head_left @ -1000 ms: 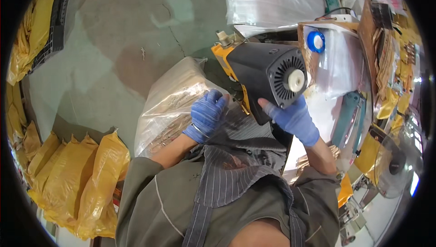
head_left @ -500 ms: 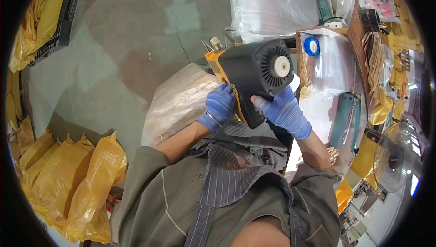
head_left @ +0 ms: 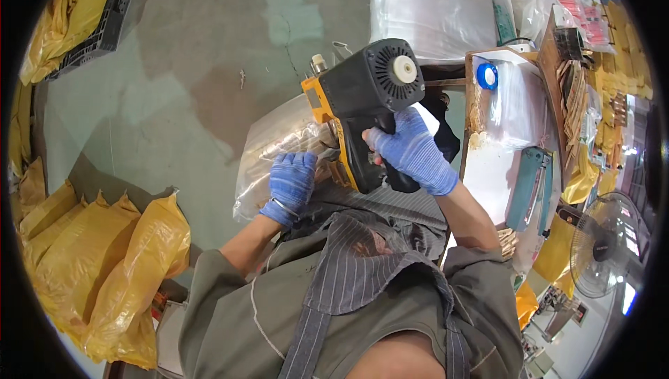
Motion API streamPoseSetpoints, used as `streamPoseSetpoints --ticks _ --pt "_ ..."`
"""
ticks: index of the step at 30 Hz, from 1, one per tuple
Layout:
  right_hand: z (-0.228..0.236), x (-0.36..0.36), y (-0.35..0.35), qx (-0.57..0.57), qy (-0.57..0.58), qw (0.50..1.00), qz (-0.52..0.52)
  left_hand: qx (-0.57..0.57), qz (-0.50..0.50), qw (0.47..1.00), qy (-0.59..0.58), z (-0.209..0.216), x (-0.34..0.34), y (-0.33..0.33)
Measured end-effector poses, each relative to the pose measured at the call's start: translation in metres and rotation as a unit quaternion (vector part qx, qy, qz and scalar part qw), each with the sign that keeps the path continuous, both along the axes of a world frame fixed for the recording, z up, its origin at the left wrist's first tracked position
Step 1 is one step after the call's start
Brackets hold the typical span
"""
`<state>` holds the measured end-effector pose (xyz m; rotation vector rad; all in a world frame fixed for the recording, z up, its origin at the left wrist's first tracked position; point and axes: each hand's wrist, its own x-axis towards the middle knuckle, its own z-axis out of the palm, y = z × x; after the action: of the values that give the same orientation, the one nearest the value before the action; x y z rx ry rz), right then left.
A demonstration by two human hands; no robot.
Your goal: Packaging bundles of wooden sticks into plastic bags and sealing them with a heat sealer.
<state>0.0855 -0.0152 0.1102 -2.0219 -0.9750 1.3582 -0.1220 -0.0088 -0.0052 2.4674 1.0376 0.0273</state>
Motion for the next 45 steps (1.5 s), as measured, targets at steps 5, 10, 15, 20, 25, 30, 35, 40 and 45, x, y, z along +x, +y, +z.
streamPoseSetpoints --ticks 5,10,15,20,25,30,35,40,45 --pt "-0.003 -0.027 0.001 0.001 -0.010 0.999 0.041 0.134 0.017 0.990 0.041 0.013 -0.043 -0.008" --pt "0.004 -0.064 0.011 0.020 0.015 0.998 0.052 0.108 0.006 0.994 0.027 0.003 -0.087 -0.004" --pt "0.006 -0.092 0.015 -0.010 0.029 0.996 0.081 0.107 0.012 0.994 -0.008 0.012 -0.099 -0.005" --pt "-0.002 -0.121 0.012 0.010 0.026 0.993 0.117 0.124 -0.007 0.989 0.074 0.018 -0.136 -0.012" --pt "-0.016 -0.148 0.011 0.036 -0.019 0.987 0.156 0.135 -0.008 0.991 0.007 0.019 -0.143 -0.011" --pt "-0.011 -0.169 0.016 0.048 -0.004 0.984 0.170 -0.235 0.420 0.795 -0.368 -0.016 -0.163 -0.018" --pt "-0.012 -0.191 0.024 0.072 0.021 0.980 0.182 -0.569 0.381 0.345 -0.641 -0.099 -0.173 -0.031" --pt "0.013 -0.197 0.032 -0.072 0.202 0.972 0.098 -0.636 0.244 0.232 -0.695 -0.090 -0.157 -0.037" --pt "0.015 -0.182 0.025 -0.048 0.367 0.922 -0.110 -0.695 0.074 0.095 -0.709 0.006 -0.120 -0.013"
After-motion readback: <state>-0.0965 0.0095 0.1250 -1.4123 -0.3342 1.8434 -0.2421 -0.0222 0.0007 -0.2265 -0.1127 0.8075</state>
